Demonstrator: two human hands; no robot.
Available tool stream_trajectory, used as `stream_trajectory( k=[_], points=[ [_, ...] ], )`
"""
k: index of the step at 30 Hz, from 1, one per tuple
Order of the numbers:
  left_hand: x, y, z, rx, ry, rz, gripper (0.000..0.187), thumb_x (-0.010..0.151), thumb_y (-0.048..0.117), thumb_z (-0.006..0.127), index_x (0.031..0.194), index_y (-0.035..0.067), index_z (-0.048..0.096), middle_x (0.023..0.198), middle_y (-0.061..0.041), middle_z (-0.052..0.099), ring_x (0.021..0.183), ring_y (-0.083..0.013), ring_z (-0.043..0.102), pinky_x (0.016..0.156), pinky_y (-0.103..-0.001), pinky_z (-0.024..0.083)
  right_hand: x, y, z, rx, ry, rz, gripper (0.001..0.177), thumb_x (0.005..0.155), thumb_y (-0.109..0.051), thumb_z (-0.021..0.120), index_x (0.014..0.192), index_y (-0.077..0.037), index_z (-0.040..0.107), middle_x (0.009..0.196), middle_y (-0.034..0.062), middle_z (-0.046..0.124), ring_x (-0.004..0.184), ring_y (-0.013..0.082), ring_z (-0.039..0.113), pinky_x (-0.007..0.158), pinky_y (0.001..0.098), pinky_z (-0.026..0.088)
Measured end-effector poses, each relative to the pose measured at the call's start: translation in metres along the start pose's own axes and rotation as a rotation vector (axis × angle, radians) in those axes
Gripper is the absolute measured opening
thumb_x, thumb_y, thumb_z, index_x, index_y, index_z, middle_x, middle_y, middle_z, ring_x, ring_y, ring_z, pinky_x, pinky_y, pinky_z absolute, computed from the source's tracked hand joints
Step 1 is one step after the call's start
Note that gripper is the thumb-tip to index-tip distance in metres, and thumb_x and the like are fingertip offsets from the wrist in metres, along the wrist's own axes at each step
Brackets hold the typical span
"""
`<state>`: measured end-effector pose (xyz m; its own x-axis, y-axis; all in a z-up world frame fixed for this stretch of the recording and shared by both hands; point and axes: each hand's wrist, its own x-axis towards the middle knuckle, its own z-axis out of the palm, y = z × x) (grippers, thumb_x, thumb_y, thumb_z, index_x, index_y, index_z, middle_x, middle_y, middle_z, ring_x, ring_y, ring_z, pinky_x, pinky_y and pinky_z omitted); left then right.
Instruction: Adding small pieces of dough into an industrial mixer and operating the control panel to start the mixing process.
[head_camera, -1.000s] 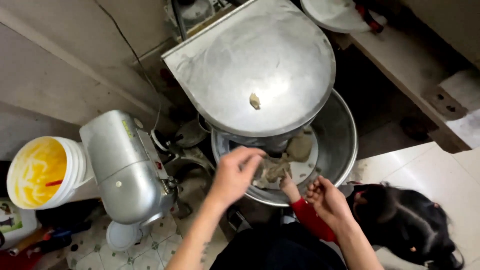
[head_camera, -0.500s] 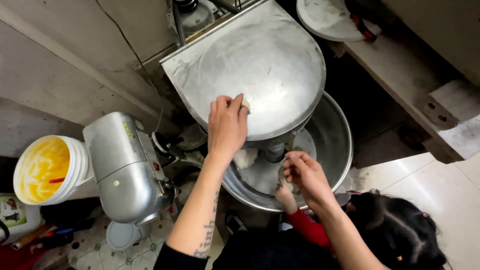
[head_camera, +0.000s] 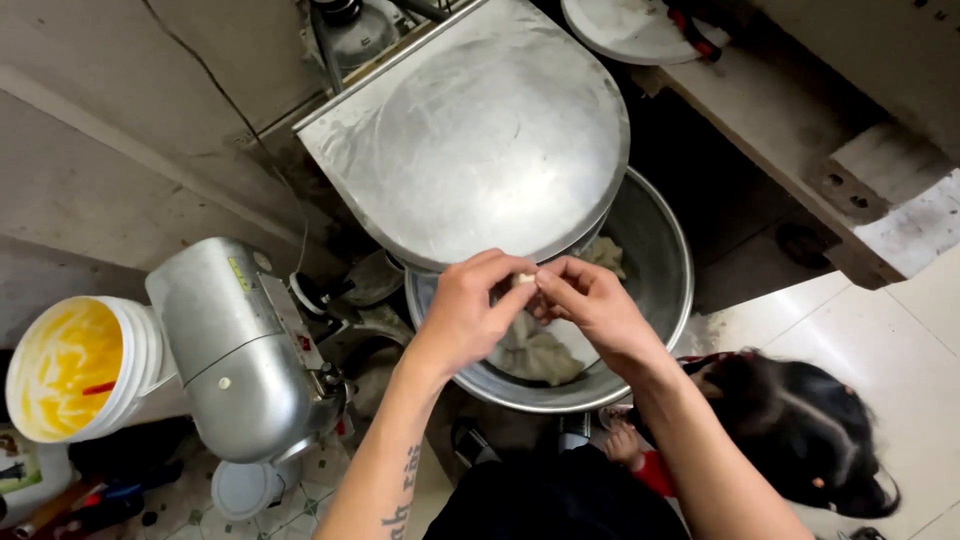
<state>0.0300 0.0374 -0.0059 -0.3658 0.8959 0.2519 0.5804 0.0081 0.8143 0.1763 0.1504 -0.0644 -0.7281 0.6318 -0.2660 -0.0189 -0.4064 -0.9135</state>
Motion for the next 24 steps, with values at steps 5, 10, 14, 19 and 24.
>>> stream_trajectory(
  k=[5, 10, 14, 19, 24],
  points=[
    [-0.005, -0.001, -0.017, 0.078, -0.086, 0.053, 0.014, 0.094, 0.012, 0.072, 0.106, 0.008, 0.078, 0.087, -0.013, 0.075, 0.085, -0.0350, 0.076, 0.076, -0.043, 0.062, -0.005, -0.014, 0.002, -0.424, -0.103, -0.131, 0.025, 0.103, -0.021, 0.070, 0.093, 0.001, 0.076, 0.063, 0.0110, 0.066, 0.060, 0.0179, 0.063, 0.060, 0.0342, 0.056],
    [0.019, -0.044, -0.042, 0.188, 0.123, 0.095, 0.013, 0.097, 0.014, 0.071, 0.106, 0.009, 0.078, 0.086, -0.012, 0.072, 0.084, -0.0334, 0.075, 0.074, -0.041, 0.061, -0.031, -0.034, 0.004, -0.183, -0.190, -0.192, 0.026, 0.105, -0.018, 0.065, 0.094, 0.003, 0.073, 0.062, 0.0113, 0.064, 0.062, 0.0196, 0.063, 0.059, 0.0363, 0.057],
    [0.026, -0.052, -0.043, 0.405, 0.230, 0.050, 0.019, 0.103, 0.030, 0.073, 0.101, 0.014, 0.081, 0.074, -0.003, 0.067, 0.073, -0.0241, 0.073, 0.066, -0.035, 0.060, -0.031, -0.018, -0.008, 0.085, 0.001, -0.085, 0.034, 0.112, -0.020, 0.054, 0.104, 0.008, 0.072, 0.073, 0.0168, 0.070, 0.067, 0.0208, 0.071, 0.071, 0.0373, 0.063],
    [0.030, -0.071, -0.019, 0.640, 0.183, 0.159, 0.018, 0.108, 0.023, 0.063, 0.116, 0.015, 0.077, 0.097, -0.004, 0.063, 0.104, -0.0247, 0.063, 0.087, -0.037, 0.054, -0.019, 0.012, -0.009, 0.226, 0.128, -0.018, 0.029, 0.111, -0.023, 0.060, 0.104, 0.003, 0.071, 0.082, 0.0149, 0.074, 0.073, 0.0191, 0.074, 0.075, 0.0339, 0.063],
    [0.022, -0.046, -0.012, 0.633, 0.123, 0.176, 0.055, 0.109, 0.013, 0.057, 0.161, 0.004, 0.045, 0.144, -0.025, 0.051, 0.141, -0.0443, 0.044, 0.113, -0.057, 0.040, -0.018, 0.009, 0.001, 0.305, 0.192, 0.015, 0.013, 0.103, -0.012, 0.069, 0.104, 0.000, 0.069, 0.087, 0.0158, 0.077, 0.074, 0.0180, 0.075, 0.076, 0.0313, 0.062]
  ],
)
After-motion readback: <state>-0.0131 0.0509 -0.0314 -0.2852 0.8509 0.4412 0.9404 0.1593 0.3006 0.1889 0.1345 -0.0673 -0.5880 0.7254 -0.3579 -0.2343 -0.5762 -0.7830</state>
